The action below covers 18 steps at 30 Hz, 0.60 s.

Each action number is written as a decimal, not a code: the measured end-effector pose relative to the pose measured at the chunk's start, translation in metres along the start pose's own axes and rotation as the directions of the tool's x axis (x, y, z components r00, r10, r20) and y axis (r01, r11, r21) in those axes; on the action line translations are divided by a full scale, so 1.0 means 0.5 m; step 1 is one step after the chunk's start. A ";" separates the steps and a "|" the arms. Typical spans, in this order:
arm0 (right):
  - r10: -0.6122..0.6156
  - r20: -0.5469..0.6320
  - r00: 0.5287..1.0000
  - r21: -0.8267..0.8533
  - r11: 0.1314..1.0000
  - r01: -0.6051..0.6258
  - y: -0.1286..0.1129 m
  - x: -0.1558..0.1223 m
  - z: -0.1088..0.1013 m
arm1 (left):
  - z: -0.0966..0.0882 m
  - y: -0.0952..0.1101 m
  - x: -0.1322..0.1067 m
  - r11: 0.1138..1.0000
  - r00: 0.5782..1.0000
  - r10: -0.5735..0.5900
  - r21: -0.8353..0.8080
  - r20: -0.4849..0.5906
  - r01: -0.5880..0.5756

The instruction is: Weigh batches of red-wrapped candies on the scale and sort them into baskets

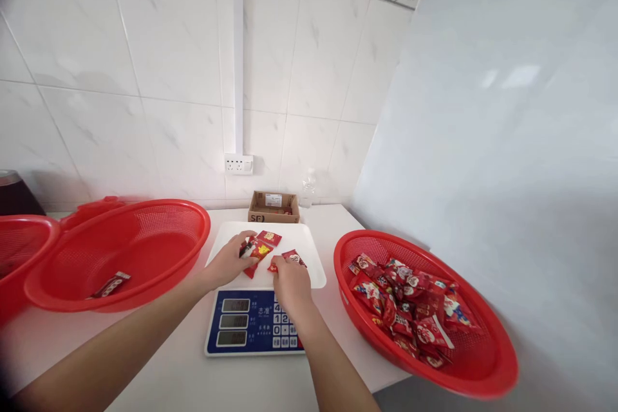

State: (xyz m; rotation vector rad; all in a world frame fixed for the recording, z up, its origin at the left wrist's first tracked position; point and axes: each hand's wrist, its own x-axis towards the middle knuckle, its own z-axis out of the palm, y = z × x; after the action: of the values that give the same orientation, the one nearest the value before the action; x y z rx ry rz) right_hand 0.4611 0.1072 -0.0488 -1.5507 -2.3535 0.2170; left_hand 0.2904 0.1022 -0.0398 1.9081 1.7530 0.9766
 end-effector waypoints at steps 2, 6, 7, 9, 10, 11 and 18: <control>0.001 -0.021 1.000 0.041 0.999 0.000 0.004 0.001 0.003 | -0.032 -0.010 -0.008 0.999 0.997 -0.025 -0.033 -0.069 0.023; 0.019 -0.094 0.995 0.208 0.978 0.001 0.017 0.003 0.009 | -0.139 -0.044 -0.024 0.995 0.949 -0.078 0.038 -0.305 0.094; 0.017 -0.125 0.992 0.266 0.964 0.017 0.019 0.004 0.010 | -0.166 -0.052 -0.029 0.984 0.922 -0.079 0.117 -0.379 0.132; -0.009 -0.212 0.977 0.381 0.920 0.091 0.014 0.006 0.014 | -0.203 -0.061 -0.040 0.928 0.876 -0.012 0.321 -0.482 0.189; -0.031 -0.265 0.964 0.427 0.893 0.146 0.006 0.007 0.015 | -0.209 -0.060 -0.046 0.899 0.867 0.021 0.388 -0.498 0.201; -0.058 -0.317 0.946 0.458 0.864 0.207 -0.005 0.006 0.016 | -0.207 -0.055 -0.053 0.892 0.874 0.032 0.408 -0.485 0.194; -0.358 -0.391 0.848 0.421 0.750 0.510 -0.098 -0.020 0.015 | -0.072 0.013 -0.099 0.830 0.984 -0.092 -0.534 0.154 0.161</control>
State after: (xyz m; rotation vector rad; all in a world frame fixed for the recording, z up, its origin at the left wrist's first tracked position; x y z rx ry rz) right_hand 0.4195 0.0788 -0.0432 -0.6933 -2.1126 0.4309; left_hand 0.2704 0.0466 -0.0225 1.4310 1.3200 1.1331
